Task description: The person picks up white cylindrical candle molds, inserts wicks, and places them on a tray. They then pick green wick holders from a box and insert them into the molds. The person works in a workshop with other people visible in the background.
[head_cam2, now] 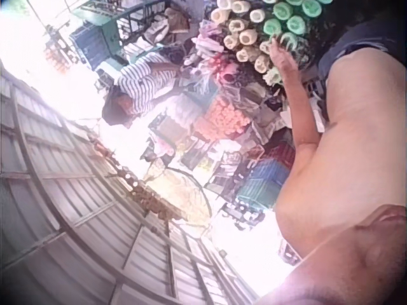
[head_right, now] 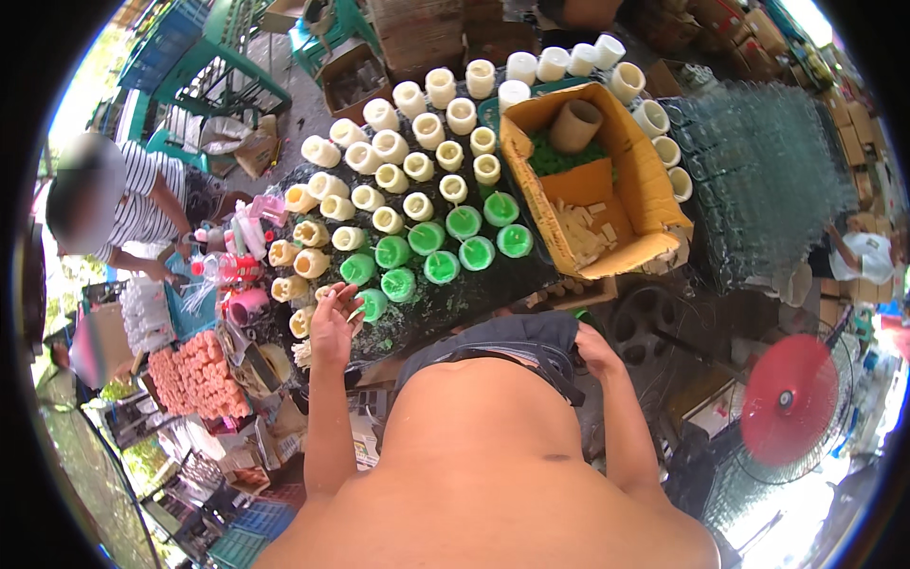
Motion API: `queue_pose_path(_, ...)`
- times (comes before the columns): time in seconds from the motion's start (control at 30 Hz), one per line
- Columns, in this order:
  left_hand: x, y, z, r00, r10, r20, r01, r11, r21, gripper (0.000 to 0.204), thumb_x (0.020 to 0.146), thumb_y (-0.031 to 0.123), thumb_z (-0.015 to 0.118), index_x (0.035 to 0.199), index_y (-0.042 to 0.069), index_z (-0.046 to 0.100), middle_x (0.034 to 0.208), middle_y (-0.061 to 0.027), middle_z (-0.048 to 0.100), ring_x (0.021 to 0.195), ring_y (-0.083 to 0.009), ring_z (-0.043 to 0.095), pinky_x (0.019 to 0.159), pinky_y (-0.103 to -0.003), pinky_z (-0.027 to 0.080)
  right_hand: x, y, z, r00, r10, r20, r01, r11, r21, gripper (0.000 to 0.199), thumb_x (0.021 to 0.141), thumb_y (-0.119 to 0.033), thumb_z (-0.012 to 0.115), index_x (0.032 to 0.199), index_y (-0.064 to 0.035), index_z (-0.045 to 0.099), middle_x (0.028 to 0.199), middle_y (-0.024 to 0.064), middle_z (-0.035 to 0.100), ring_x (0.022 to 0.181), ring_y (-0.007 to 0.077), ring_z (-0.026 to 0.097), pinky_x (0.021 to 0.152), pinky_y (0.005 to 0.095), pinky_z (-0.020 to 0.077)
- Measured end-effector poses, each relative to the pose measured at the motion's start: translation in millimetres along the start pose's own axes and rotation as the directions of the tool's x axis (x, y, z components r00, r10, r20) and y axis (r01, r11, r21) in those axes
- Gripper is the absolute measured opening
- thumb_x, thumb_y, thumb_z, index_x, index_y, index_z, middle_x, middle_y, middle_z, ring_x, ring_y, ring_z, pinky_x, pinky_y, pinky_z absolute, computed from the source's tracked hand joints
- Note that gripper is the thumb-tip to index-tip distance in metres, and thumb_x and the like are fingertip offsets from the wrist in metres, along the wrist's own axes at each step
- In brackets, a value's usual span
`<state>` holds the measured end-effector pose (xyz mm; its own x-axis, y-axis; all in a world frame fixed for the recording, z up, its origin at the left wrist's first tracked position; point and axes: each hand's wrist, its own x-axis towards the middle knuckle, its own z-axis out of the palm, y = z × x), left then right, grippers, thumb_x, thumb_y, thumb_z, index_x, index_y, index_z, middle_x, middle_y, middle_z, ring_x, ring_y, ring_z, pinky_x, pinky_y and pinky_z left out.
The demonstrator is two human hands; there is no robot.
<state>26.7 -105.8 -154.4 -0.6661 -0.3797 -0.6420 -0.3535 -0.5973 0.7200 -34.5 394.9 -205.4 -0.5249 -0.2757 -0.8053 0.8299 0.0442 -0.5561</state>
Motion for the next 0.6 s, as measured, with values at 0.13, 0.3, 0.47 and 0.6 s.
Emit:
queue_pose_path(0.13, -2, 2, -26, 0.999, -0.009, -0.04, 0.008, 1.0, -0.03, 0.028, 0.112, 0.031, 0.054, 0.132, 0.012, 0.058, 0.13, -0.0072, 0.071, 0.108, -0.0192, 0.069, 0.093, -0.039, 0.054, 18, 25, -3, 1.0, -0.016, 0.019, 0.019, 0.991, -0.129, 0.047, 0.109, -0.028, 0.061, 0.149, -0.0034, 0.06, 0.141, 0.0051, 0.068, 0.125, 0.0183, 0.065, 0.108, 0.0322, 0.0497)
queue_pose_path(0.3, -2, 1, -32, 1.0, 0.009, -0.03, -0.006, 0.997, 0.073, 0.025, 0.113, 0.029, 0.054, 0.129, 0.011, 0.061, 0.125, -0.0056, 0.074, 0.101, -0.015, 0.071, 0.09, -0.035, 0.054, 5, -10, 22, 0.989, 0.143, 0.039, -0.127, 0.951, -0.281, 0.052, 0.111, -0.033, 0.059, 0.154, -0.0042, 0.055, 0.145, 0.0054, 0.065, 0.128, 0.0165, 0.061, 0.108, 0.032, 0.0487)
queue_pose_path(0.47, 3, -7, -38, 0.997, -0.012, 0.072, -0.015, 0.93, 0.366, 0.023, 0.109, 0.027, 0.063, 0.12, 0.007, 0.066, 0.111, -0.003, 0.073, 0.094, -0.0112, 0.069, 0.083, -0.029, 0.054, 34, 49, 18, 0.988, -0.142, 0.052, 0.151, 0.897, -0.416, 0.049, 0.112, -0.025, 0.053, 0.154, 0.0007, 0.054, 0.143, 0.006, 0.067, 0.125, 0.0157, 0.063, 0.106, 0.0324, 0.0503)
queue_pose_path(0.6, -14, -6, -48, 0.908, -0.201, 0.366, -0.1, 0.747, 0.658, 0.02, 0.105, 0.02, 0.071, 0.114, 0.003, 0.066, 0.103, -0.0016, 0.069, 0.087, -0.0074, 0.061, 0.076, -0.027, 0.053, 10, 33, 27, 0.981, -0.158, -0.109, 0.1, 0.904, -0.415, 0.04, 0.108, -0.021, 0.062, 0.14, 0.0019, 0.065, 0.132, 0.0065, 0.072, 0.114, 0.0173, 0.068, 0.101, 0.0321, 0.0522)
